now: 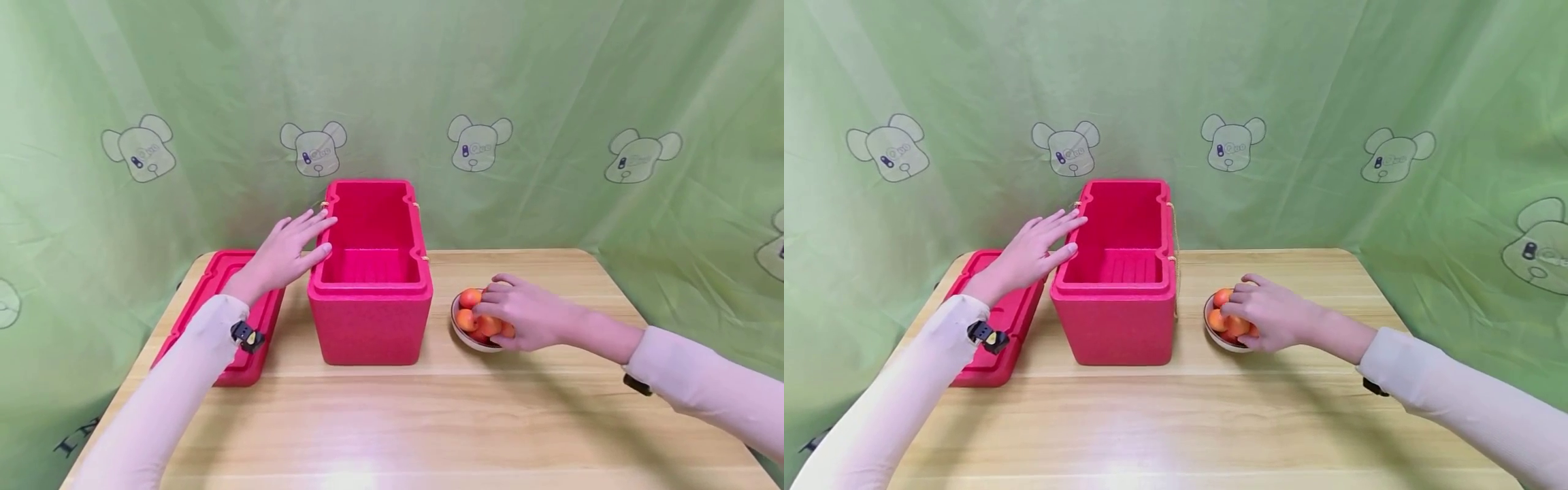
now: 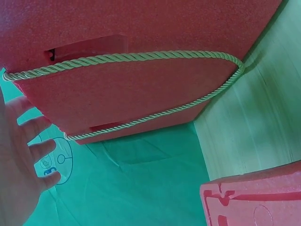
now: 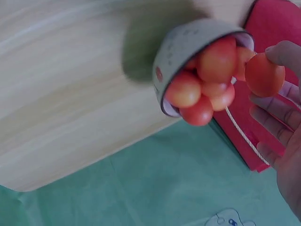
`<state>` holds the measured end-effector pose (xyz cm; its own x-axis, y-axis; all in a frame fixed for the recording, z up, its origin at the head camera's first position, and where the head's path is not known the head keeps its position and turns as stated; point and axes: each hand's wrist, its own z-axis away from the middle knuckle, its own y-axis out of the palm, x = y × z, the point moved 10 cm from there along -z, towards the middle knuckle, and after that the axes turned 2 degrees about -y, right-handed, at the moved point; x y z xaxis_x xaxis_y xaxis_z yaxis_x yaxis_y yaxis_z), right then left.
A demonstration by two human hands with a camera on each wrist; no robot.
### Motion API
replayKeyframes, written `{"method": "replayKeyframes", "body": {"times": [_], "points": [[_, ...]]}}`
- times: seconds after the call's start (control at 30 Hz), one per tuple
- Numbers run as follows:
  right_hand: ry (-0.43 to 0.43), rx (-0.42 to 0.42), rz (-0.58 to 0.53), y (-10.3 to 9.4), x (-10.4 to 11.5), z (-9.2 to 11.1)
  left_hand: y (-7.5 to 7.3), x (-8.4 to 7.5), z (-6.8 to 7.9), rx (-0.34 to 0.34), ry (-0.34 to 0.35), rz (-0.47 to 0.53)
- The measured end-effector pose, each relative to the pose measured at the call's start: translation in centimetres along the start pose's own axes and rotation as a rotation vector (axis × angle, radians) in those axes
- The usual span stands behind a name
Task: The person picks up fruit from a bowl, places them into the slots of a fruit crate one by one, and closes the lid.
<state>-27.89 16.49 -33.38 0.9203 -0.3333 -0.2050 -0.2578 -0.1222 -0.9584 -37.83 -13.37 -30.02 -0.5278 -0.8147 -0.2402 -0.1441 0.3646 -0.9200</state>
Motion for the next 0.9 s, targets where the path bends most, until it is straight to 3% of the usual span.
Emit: {"method": "replayKeyframes", "body": {"times": [0.2, 0.37, 0.53, 0.9], "points": [[-0.003, -0.077, 0.019, -3.3, -1.7, -1.9, 0.1, 0.0, 0.0, 0.003, -0.010, -0.003], [0.048, -0.120, 0.070, -6.8, -4.1, -4.4, 0.4, 0.1, 0.2, 0.003, -0.031, 0.014], [0.053, -0.216, 0.104, -10.0, -6.1, -7.0, 0.7, 0.3, 0.3, -0.004, -0.055, 0.022], [0.153, -0.212, 0.129, -12.0, -9.6, -12.1, 1.3, 0.3, 0.0, -0.012, -0.059, 0.027]]}}
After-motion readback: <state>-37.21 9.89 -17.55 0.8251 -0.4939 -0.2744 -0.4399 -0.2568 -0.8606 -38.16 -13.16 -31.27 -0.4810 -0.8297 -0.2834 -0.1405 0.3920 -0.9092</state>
